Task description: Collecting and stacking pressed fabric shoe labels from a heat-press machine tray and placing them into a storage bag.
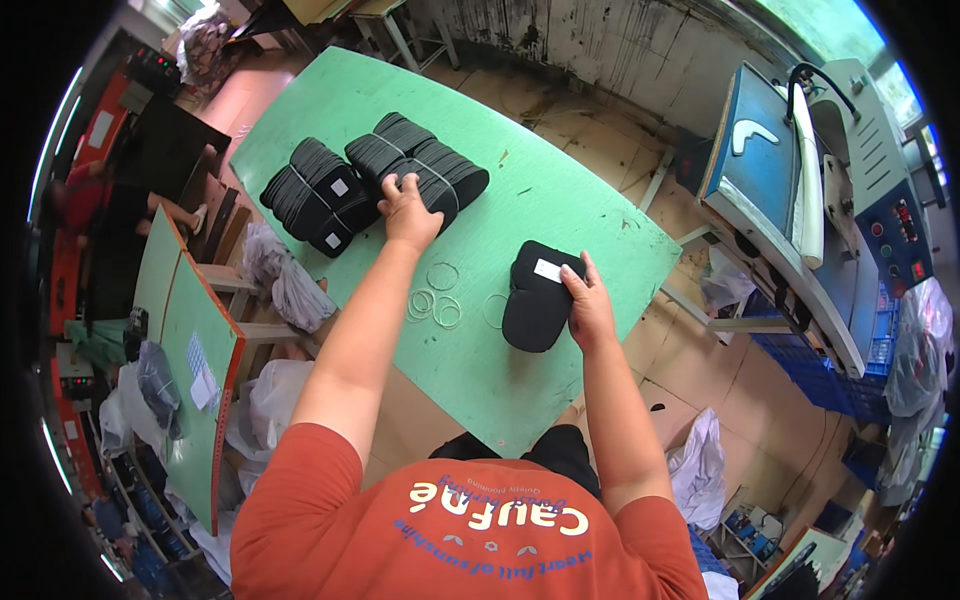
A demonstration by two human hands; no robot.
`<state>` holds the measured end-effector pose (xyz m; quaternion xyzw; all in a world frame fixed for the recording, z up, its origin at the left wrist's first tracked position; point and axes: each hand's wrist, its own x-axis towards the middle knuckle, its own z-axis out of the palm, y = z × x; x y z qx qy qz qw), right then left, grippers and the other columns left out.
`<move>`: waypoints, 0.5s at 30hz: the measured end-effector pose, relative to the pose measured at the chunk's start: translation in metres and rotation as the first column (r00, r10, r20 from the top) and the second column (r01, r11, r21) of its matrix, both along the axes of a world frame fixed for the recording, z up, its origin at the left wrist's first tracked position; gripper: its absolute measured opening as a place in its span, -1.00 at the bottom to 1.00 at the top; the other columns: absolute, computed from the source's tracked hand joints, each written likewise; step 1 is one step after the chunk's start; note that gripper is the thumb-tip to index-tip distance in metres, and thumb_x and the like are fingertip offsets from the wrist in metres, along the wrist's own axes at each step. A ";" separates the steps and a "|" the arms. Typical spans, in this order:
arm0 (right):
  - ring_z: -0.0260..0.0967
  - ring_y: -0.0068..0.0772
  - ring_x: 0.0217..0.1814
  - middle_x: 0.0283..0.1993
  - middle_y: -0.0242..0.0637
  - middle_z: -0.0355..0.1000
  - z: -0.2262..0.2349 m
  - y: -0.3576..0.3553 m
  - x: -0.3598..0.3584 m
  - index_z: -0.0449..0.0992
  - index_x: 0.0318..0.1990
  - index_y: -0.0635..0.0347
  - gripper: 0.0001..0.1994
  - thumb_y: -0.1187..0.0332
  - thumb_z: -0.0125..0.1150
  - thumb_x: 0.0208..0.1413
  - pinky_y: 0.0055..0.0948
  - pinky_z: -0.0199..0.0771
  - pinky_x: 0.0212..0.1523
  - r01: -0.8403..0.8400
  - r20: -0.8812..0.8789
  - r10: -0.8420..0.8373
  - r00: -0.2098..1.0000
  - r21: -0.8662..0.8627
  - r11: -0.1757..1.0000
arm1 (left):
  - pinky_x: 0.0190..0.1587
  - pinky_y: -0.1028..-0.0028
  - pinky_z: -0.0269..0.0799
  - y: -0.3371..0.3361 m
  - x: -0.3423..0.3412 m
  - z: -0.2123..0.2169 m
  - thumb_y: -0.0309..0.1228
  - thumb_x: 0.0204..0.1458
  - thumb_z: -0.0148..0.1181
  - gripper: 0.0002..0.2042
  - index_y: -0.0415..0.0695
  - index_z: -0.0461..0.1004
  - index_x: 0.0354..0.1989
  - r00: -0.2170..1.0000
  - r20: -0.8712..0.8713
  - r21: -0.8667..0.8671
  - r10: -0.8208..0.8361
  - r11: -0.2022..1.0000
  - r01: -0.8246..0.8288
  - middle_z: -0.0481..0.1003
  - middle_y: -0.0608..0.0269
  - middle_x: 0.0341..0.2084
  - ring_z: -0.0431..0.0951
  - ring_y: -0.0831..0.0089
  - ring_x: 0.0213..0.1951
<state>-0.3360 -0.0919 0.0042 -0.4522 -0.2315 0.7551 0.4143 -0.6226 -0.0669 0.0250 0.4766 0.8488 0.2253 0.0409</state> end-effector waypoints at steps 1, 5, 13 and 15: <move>0.09 -0.23 0.23 0.17 -0.02 0.14 0.004 0.003 -0.001 -0.08 0.29 0.25 -0.29 0.31 0.18 0.05 -0.33 0.13 0.19 0.021 0.105 -0.028 0.994 0.065 0.998 | 0.05 0.20 0.21 -0.002 0.000 -0.002 -0.36 -0.45 0.37 -0.38 -0.10 0.26 -0.08 0.995 0.101 0.039 -0.017 0.999 0.013 0.11 0.01 0.02 0.21 0.00 0.00; 0.13 -0.31 0.18 0.11 -0.05 0.22 0.043 0.002 0.009 0.12 0.20 0.26 -0.43 0.23 0.15 0.09 -0.39 0.12 0.16 0.083 0.391 -0.259 0.883 0.413 0.907 | 0.08 0.25 0.17 -0.050 0.003 0.025 -0.56 -0.53 0.39 -0.40 -0.11 0.27 -0.18 0.954 0.131 0.464 -0.272 0.867 0.183 0.17 -0.03 -0.05 0.24 0.05 0.00; 0.15 -0.14 0.24 0.25 -0.07 0.10 0.102 -0.007 0.046 -0.01 0.27 0.26 -0.10 -0.14 0.21 -0.10 -0.21 0.14 0.22 -0.708 -0.517 0.704 0.488 0.237 0.665 | -0.06 0.18 0.37 -0.124 0.080 0.109 -0.58 -0.37 0.30 -0.62 0.01 0.34 -0.32 0.208 -0.202 0.392 -0.957 0.116 0.913 0.19 0.14 -0.12 0.27 -0.02 0.01; 0.19 -0.14 0.20 0.20 -0.06 0.19 0.098 -0.023 0.070 0.09 0.23 0.28 -0.16 -0.06 0.27 -0.13 -0.20 0.15 0.21 -0.781 -0.568 0.684 0.458 0.109 0.614 | -0.09 0.21 0.43 -0.131 0.101 0.115 -0.57 -0.28 0.25 -0.72 -0.04 0.37 -0.35 0.100 -0.163 0.414 -0.982 0.024 0.910 0.22 0.17 -0.12 0.26 -0.03 0.06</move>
